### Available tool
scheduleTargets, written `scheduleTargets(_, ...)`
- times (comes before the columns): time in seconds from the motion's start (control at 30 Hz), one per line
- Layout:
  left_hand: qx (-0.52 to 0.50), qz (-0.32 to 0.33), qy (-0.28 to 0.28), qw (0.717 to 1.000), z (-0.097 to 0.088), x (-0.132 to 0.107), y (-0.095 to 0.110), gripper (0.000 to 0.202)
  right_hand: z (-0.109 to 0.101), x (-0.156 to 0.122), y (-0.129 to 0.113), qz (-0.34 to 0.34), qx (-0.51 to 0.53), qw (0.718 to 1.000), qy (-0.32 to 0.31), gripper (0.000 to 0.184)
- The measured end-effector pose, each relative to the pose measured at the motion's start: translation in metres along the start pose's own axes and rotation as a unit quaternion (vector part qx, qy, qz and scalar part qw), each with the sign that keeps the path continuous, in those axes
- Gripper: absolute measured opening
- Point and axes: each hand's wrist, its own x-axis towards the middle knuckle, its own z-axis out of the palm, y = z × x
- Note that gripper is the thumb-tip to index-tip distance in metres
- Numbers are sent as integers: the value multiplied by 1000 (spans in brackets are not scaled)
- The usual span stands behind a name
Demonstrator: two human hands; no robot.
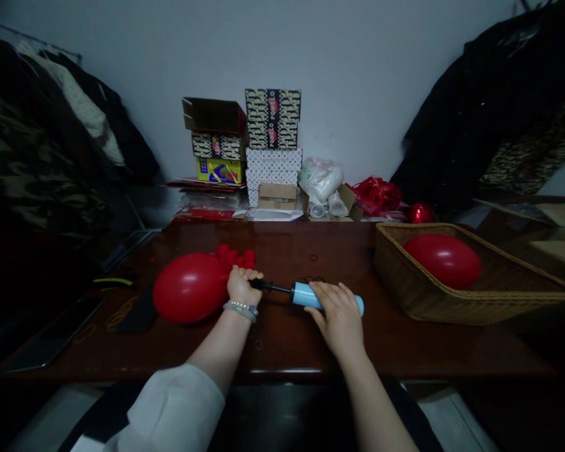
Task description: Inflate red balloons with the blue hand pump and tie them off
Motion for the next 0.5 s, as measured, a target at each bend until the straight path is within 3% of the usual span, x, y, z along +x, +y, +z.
scheduleTargets(0.23,8,-3,2,1000,-2,-16,-27,42,5,0,-21,18,9,1000,-15,43)
scheduleTargets(0.5,14,9,-17,1000,6,-9,-14,43,-2,-4,9,2,3,1000,-13,46)
